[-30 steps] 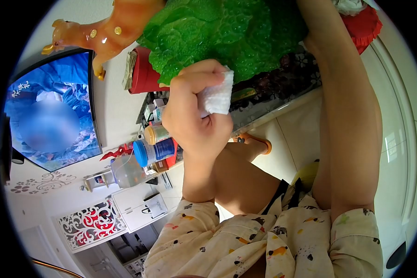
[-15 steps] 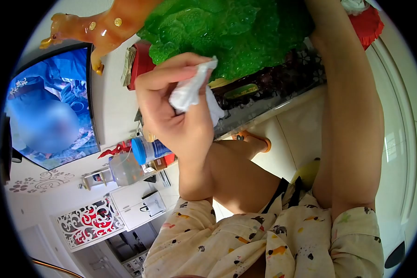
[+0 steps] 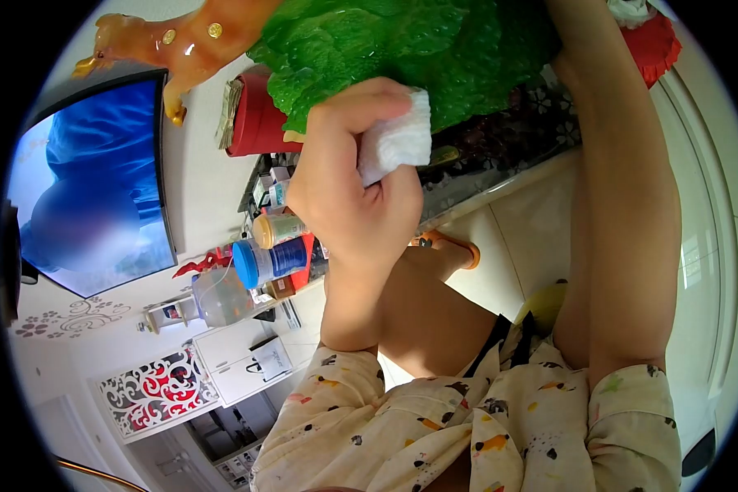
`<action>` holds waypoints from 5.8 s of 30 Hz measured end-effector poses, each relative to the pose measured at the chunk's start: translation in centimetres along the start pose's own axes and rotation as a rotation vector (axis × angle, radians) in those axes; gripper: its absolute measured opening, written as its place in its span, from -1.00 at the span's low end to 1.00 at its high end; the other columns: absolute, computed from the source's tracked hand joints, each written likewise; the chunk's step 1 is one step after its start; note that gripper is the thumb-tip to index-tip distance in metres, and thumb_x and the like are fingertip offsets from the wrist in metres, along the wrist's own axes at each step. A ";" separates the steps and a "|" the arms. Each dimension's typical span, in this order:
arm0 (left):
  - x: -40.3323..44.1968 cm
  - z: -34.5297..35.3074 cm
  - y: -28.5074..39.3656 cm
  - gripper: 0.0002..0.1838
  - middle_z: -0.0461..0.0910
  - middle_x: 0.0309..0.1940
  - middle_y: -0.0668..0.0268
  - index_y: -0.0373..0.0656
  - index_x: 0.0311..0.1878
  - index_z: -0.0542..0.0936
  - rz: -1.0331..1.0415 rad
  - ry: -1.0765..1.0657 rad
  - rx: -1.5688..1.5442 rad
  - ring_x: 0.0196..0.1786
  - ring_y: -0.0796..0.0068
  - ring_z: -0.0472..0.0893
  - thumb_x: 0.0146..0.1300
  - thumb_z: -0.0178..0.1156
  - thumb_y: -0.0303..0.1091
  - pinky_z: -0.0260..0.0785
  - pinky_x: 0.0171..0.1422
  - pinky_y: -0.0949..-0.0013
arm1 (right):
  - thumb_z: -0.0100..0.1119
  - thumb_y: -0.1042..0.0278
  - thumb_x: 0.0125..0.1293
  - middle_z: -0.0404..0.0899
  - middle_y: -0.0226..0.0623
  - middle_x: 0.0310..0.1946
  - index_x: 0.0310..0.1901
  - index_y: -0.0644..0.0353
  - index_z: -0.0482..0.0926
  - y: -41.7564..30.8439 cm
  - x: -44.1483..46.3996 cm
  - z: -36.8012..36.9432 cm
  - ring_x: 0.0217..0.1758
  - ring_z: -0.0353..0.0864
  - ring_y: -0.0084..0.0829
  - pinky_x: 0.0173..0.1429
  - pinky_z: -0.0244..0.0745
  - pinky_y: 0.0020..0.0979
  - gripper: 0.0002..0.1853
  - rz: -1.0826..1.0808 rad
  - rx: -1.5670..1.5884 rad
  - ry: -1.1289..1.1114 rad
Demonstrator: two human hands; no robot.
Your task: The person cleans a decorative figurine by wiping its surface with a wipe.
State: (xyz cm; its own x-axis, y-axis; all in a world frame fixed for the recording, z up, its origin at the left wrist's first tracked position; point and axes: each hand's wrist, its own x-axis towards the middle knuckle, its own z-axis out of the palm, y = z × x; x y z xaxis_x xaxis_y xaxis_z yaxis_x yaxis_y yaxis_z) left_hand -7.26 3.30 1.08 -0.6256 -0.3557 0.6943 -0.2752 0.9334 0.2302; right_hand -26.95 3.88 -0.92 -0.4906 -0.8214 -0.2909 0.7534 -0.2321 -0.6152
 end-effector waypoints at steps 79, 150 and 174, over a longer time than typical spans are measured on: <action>-1.4 -4.7 0.5 -0.72 0.58 -0.05 -0.05 -0.36 -0.05 0.44 -0.302 0.338 -0.266 -0.06 0.28 0.66 0.23 0.26 -0.73 0.55 0.02 0.35 | 0.13 0.13 0.24 0.75 -0.11 -0.18 0.02 0.33 0.65 -0.2 -1.2 1.4 -0.14 0.77 -0.24 0.01 0.71 -0.28 -0.55 -0.023 0.035 -0.062; -1.5 -6.7 -6.0 -0.43 0.70 -0.24 0.35 -0.33 0.33 0.48 -0.941 -0.089 -1.077 -0.27 0.68 0.64 0.28 0.40 -0.41 0.48 -0.21 0.53 | 0.16 0.30 0.39 0.72 -0.16 -0.02 0.10 0.28 0.61 -0.7 5.2 -5.3 -0.06 0.75 -0.23 0.06 0.69 -0.24 -0.67 0.006 0.084 -0.255; 2.0 -7.7 -3.0 -0.82 0.64 -0.40 0.23 -0.26 -0.20 0.64 -0.390 0.122 0.182 -0.37 0.43 0.59 0.13 0.41 -0.54 0.41 -0.25 0.44 | 0.04 0.24 0.48 0.69 -0.14 0.09 0.17 0.29 0.59 -0.4 4.2 -3.8 0.13 0.69 -0.23 0.21 0.64 -0.22 -0.62 -0.002 0.047 -0.054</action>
State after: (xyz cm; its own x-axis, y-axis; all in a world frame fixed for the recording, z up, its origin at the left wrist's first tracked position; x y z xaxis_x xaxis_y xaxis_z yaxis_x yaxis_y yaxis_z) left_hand -2.08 0.17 7.03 -0.3624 -0.6611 0.6569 -0.6041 0.7034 0.3747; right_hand -31.04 2.48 -4.67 -0.4686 -0.8477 -0.2487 0.7726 -0.2568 -0.5806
